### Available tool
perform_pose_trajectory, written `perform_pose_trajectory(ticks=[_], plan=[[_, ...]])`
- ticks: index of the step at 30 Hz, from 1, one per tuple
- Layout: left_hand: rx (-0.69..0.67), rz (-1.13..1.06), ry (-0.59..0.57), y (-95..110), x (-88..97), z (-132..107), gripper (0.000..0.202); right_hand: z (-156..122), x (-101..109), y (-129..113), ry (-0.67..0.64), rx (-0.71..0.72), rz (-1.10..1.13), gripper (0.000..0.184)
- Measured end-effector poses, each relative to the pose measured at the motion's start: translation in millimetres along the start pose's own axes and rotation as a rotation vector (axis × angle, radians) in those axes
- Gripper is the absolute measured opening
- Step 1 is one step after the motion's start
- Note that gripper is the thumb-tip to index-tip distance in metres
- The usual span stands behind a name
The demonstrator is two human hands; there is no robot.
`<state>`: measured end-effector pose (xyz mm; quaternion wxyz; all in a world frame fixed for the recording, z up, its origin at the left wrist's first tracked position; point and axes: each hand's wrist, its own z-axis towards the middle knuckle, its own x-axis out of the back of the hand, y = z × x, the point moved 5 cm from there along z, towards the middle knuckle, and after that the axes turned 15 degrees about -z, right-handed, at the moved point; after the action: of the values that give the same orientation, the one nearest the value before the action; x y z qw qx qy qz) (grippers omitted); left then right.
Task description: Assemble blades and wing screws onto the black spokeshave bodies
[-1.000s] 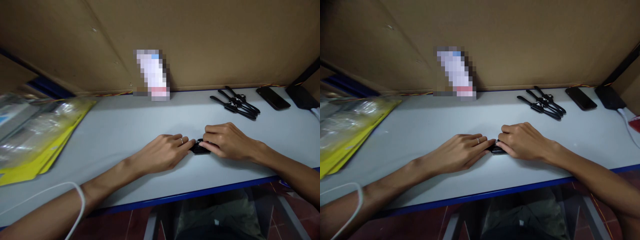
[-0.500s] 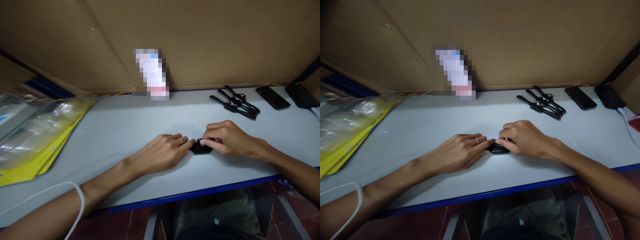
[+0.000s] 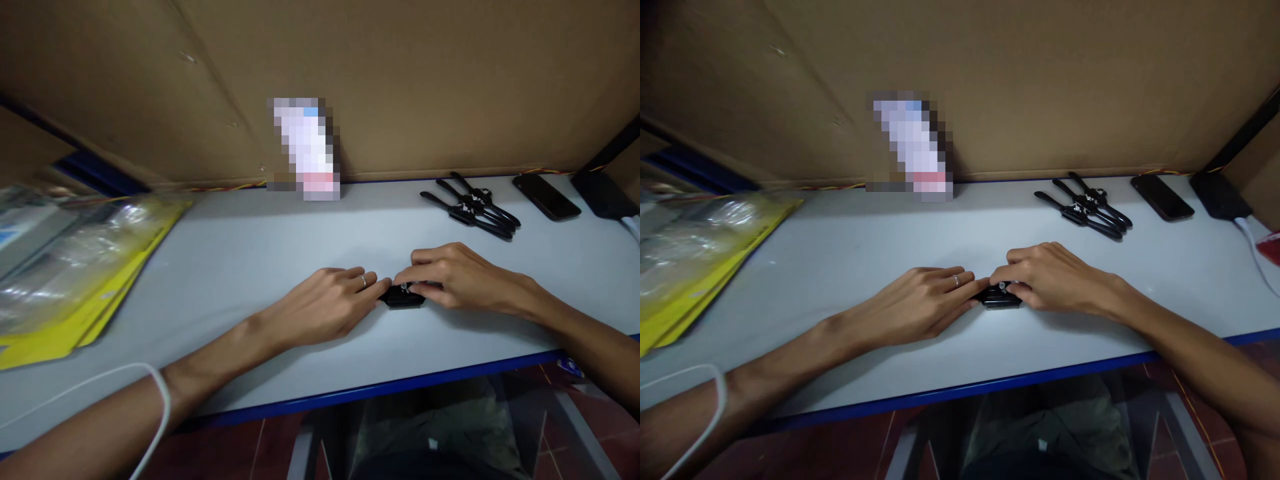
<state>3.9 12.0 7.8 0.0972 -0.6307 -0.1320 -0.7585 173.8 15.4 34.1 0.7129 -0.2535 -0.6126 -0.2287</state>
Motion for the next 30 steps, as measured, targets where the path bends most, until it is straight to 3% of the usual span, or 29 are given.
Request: perform_pose_trajectory(ticks=[19, 30], plan=[[-0.025, 0.000, 0.020, 0.5, 1.4, -0.1, 0.027, 0.5, 0.6, -1.1, -0.036, -0.027, -0.010, 0.027], [0.027, -0.091, 0.054, -12.8, 2.7, 0.2, 0.034, -0.1, 1.6, 1.8, -0.031, -0.004, 0.123, 0.005]])
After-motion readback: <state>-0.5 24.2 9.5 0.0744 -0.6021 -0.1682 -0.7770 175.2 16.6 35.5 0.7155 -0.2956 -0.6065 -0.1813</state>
